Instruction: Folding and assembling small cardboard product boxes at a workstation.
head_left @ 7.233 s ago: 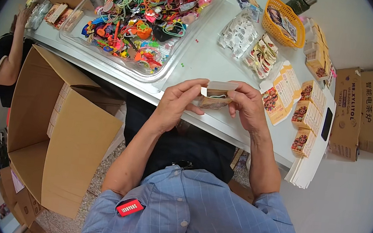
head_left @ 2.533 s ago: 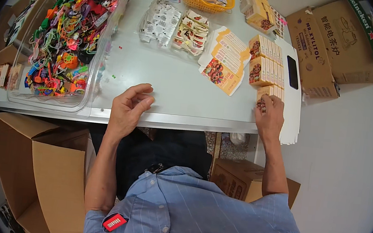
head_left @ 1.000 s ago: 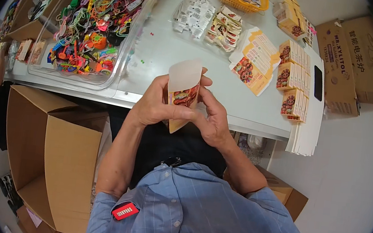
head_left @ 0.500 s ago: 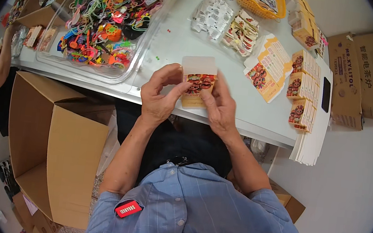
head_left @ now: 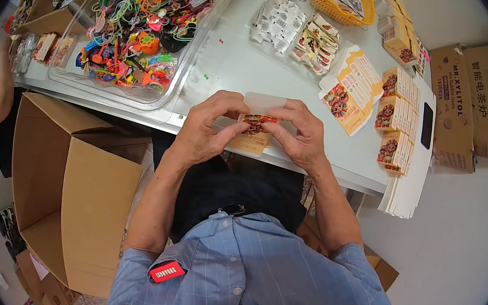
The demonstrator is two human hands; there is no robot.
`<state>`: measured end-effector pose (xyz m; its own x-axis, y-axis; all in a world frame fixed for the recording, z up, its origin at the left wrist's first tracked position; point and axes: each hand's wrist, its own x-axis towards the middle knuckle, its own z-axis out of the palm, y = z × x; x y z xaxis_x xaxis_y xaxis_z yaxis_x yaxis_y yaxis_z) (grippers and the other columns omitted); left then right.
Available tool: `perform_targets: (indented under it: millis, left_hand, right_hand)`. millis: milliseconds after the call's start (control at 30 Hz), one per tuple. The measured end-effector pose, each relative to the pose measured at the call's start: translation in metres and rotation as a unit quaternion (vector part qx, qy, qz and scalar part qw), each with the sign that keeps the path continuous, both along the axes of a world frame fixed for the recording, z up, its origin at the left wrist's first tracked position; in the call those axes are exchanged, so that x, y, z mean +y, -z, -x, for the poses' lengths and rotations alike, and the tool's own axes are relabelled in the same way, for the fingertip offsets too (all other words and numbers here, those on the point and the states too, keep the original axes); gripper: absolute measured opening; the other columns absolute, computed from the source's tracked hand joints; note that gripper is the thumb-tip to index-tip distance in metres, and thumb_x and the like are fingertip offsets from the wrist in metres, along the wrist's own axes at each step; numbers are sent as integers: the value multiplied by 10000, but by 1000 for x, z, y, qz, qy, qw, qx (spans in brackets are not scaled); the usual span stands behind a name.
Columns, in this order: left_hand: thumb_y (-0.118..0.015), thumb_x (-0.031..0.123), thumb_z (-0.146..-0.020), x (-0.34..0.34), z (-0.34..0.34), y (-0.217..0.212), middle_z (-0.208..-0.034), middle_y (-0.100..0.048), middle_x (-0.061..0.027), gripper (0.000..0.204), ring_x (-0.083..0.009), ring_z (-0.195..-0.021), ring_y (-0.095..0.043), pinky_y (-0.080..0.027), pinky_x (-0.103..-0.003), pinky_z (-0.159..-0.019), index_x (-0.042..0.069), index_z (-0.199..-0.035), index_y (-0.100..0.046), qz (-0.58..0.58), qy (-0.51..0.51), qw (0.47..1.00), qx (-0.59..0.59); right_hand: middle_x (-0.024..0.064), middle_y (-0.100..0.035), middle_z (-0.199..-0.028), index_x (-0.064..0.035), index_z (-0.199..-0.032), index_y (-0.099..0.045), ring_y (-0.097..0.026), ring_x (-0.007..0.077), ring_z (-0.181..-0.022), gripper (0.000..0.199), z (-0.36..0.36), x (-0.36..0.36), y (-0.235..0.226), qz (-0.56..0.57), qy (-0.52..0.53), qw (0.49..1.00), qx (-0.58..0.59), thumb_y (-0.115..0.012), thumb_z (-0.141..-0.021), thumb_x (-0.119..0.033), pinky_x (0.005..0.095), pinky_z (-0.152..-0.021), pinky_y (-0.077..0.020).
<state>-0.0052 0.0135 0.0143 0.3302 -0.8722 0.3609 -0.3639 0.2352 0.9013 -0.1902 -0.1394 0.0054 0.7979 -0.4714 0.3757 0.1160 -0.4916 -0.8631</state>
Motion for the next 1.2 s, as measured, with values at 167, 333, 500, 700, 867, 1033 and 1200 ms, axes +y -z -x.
perform_targets:
  millis: [167,333,500,700,867,1033,1200]
  left_hand:
    - [-740,46,-916,2,-7,-7,-1074,-698,-84,180,-142,-919,-678,-578,-281,-716,25,-1085,-681,-115,34,989,81]
    - [-711,89,-960,-10,-4,-1,-1065,-699,-65,161,-111,-901,-671,-567,-233,-645,8,-1096,-686,-110,62,945,302]
    - [-702,82,-964,-11,-3,-7,-1078,-685,-70,229,-120,-950,-670,-578,-224,-661,3,-1178,-695,-91,61,942,318]
    - [-682,60,-973,-9,-7,2,-1156,-663,-84,275,-152,-1003,-687,-632,-261,-708,-5,-1240,-671,-68,113,968,215]
    - [-689,112,-988,-8,-4,-5,-1096,-684,-66,221,-128,-940,-691,-628,-245,-660,-3,-1176,-708,-118,67,957,254]
    - [-683,150,-999,-12,-1,-10,-1059,-695,-65,236,-115,-891,-685,-607,-241,-622,-3,-1175,-713,-132,49,957,254]
    - [-665,148,-1007,-12,-2,-3,-1039,-691,-72,224,-120,-872,-679,-590,-245,-615,-9,-1159,-717,-99,52,965,238]
  right_hand:
    - [143,-690,-1201,-40,-1153,-706,-671,223,-1072,320,-2,9,-1,35,16,999,-36,-785,-848,18,334,-918,-538]
    - [142,-681,-1238,-25,-1200,-685,-663,223,-1110,367,-7,26,3,-180,83,977,-78,-775,-851,39,340,-935,-534]
    - [161,-673,-1237,-6,-1182,-693,-641,209,-1122,314,-4,9,7,-87,1,993,-85,-752,-876,35,335,-964,-518]
    - [151,-672,-1191,6,-1118,-727,-640,182,-1067,193,-3,15,-7,-202,2,979,-30,-722,-925,-8,325,-957,-509]
    - [120,-688,-1104,24,-1116,-733,-640,156,-1031,179,-7,19,-19,-168,23,985,15,-702,-943,-12,283,-883,-514]
    - [96,-701,-1041,32,-1111,-732,-648,144,-963,175,-6,18,-24,-164,40,985,34,-694,-943,-2,269,-839,-513]
    - [90,-707,-1025,22,-1063,-745,-647,138,-935,136,-9,21,-19,-138,56,989,2,-699,-936,5,269,-835,-511]
